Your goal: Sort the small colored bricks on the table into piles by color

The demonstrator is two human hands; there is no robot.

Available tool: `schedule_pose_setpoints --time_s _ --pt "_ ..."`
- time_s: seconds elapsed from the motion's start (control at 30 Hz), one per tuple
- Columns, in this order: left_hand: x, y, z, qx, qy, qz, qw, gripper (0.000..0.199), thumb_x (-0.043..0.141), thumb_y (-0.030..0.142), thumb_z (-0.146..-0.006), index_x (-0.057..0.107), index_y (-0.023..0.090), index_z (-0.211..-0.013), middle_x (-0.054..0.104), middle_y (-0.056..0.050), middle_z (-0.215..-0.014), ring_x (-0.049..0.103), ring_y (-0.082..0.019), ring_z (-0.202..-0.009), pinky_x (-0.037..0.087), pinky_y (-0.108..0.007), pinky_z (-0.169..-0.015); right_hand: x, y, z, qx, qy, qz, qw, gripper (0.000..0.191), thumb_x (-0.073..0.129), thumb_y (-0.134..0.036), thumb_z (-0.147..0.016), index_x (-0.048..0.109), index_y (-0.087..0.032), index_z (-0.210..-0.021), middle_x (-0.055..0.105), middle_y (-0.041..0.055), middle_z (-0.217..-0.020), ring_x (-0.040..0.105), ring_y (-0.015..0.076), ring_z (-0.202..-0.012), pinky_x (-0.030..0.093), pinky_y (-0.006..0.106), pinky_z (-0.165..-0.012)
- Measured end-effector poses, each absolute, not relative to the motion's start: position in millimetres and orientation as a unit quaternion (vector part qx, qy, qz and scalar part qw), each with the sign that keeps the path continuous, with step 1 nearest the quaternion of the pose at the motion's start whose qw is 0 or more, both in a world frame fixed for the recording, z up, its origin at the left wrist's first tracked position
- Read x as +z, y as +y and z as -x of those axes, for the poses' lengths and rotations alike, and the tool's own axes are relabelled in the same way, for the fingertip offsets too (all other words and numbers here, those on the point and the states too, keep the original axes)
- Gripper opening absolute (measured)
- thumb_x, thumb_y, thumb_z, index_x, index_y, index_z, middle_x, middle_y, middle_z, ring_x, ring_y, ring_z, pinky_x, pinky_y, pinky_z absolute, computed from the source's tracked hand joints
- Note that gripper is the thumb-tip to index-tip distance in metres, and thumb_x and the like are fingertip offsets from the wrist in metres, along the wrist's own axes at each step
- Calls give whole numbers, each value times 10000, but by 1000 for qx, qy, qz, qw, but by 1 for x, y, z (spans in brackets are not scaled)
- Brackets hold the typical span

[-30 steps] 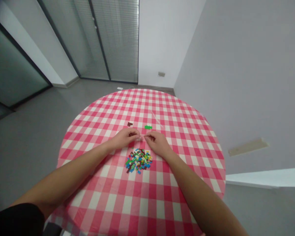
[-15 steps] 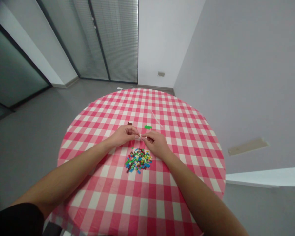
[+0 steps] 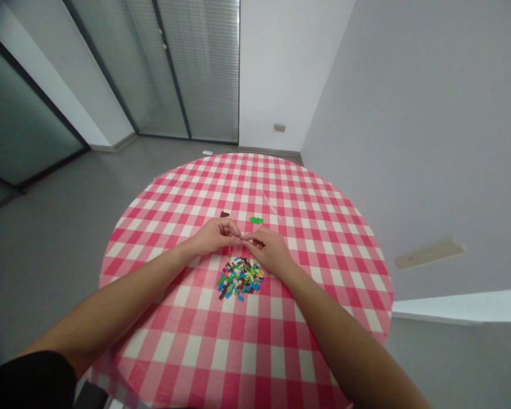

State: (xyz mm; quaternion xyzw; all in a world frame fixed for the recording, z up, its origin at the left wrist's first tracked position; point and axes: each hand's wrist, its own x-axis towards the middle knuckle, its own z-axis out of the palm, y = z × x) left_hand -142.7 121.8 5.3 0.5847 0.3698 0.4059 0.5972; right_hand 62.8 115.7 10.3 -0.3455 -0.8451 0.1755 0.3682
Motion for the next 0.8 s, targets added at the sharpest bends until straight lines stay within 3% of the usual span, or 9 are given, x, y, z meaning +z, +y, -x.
schedule_pose_setpoints --time_s 0.47,0.8 --pt "5 121 143 395 379 -624 559 207 760 277 -664 619 138 -724 650 -33 -714 574 -112 -627 457 -259 -610 12 115 -61 207 -836 371 348 130 619 -243 -869 734 -185 -846 685 63 -745 595 167 -651 450 286 -599" --pt "5 121 144 379 384 -643 544 166 729 261 -679 622 146 -734 628 -18 -676 540 -97 -589 423 -250 -575 11 115 -61 215 -830 367 361 107 641 -223 -829 735 -178 -850 631 36 -674 552 141 -585 410 257 -542"
